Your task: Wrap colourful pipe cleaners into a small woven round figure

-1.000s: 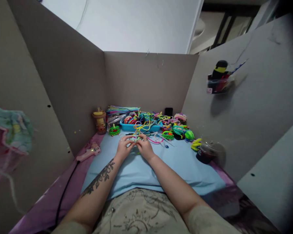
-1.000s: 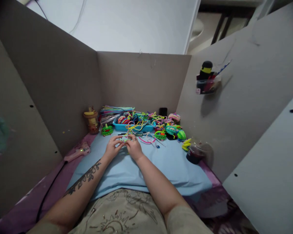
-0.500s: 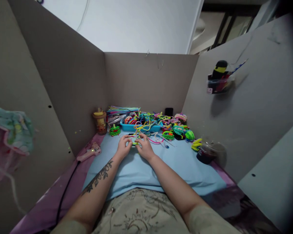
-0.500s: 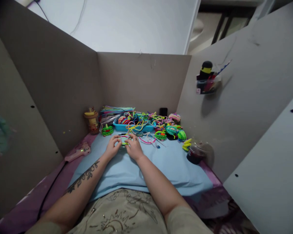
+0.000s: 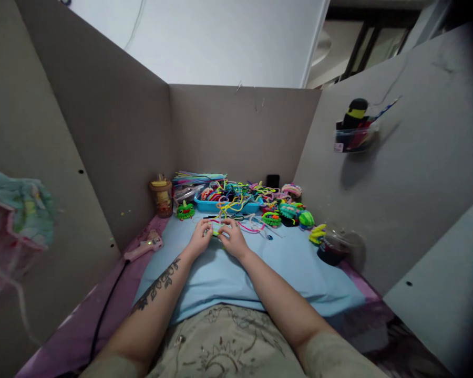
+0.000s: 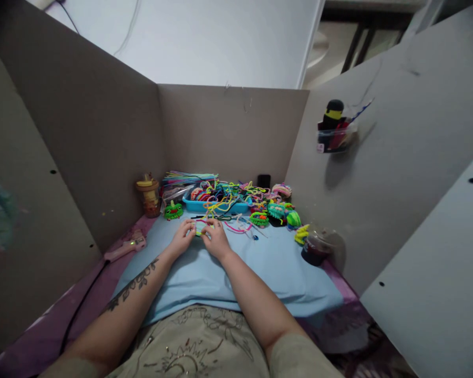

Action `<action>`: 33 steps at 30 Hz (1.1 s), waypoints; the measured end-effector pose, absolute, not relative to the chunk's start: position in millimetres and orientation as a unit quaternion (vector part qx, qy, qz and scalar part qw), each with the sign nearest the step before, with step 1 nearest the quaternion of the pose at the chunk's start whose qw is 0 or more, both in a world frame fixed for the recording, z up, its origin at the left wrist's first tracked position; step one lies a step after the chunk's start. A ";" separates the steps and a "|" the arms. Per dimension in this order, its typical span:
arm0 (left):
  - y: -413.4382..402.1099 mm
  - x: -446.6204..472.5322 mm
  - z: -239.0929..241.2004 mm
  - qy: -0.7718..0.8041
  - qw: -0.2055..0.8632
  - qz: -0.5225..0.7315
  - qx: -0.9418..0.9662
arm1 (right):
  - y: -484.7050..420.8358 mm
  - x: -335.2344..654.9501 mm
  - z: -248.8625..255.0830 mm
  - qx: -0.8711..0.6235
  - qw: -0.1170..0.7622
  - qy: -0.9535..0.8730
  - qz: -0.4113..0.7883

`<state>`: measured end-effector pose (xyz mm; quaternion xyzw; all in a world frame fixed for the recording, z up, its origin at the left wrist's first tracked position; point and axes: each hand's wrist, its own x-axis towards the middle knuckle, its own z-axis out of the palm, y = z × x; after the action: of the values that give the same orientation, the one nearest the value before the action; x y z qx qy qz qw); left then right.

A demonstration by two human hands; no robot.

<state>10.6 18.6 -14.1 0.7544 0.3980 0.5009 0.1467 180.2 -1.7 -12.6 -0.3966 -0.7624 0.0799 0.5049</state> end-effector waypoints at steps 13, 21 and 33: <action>15.0 6.7 -12.4 0.388 0.151 0.502 0.758 | 10.9 184.0 -17.0 -0.406 0.565 -0.674 0.246; 7.5 14.0 -14.5 0.367 0.135 0.479 0.786 | 20.2 186.0 -23.6 -0.382 0.575 -0.620 0.373; 13.9 12.4 -23.4 0.434 0.159 0.486 0.742 | 11.5 183.9 -21.5 -0.414 0.577 -0.669 0.219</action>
<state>12.4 13.9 -23.4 0.7417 0.4340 0.4859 0.1595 183.9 11.5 -21.5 -0.4144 -0.6690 0.2193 0.5767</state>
